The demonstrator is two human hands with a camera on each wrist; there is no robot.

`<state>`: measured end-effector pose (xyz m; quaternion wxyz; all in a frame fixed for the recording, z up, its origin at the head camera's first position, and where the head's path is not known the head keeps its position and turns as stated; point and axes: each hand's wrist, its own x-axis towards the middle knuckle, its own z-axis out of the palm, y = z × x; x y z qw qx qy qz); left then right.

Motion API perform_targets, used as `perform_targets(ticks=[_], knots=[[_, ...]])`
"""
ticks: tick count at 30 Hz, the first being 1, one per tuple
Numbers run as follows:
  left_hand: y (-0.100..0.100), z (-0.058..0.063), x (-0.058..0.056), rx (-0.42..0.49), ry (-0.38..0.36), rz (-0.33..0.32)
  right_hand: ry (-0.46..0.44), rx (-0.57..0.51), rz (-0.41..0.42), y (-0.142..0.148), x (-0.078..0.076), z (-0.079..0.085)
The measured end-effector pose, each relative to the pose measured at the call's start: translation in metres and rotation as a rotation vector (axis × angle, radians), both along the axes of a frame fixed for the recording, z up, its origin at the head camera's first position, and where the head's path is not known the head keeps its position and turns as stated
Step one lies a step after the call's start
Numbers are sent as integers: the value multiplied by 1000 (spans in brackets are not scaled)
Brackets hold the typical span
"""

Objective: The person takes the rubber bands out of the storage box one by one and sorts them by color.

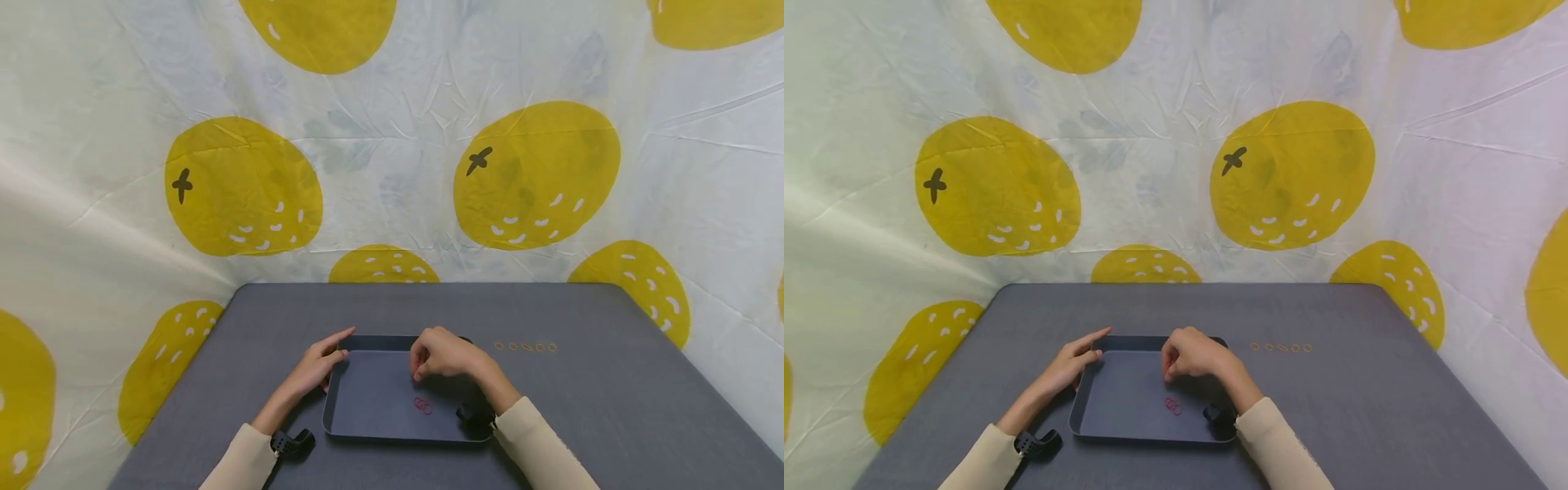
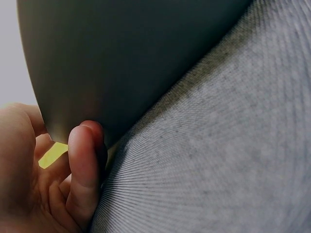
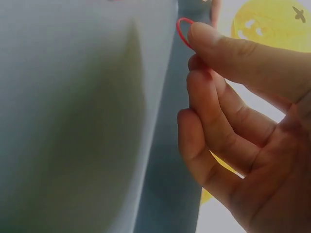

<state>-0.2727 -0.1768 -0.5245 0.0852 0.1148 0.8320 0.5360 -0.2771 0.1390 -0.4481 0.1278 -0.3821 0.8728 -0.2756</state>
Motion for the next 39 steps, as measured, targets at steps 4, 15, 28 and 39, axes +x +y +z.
perform_targets(ticks=[4,15,28,39], knots=[[0,-1,0,-5,4,4,24,-22,4,6,-2,4],[1,-1,0,-9,8,10,5,-64,-56,28,-5,18],[0,1,1,-2,-5,8,-5,-130,-160,70,-6,34],[1,-1,-1,-9,-11,24,-30,-168,-301,112,-5,38]])
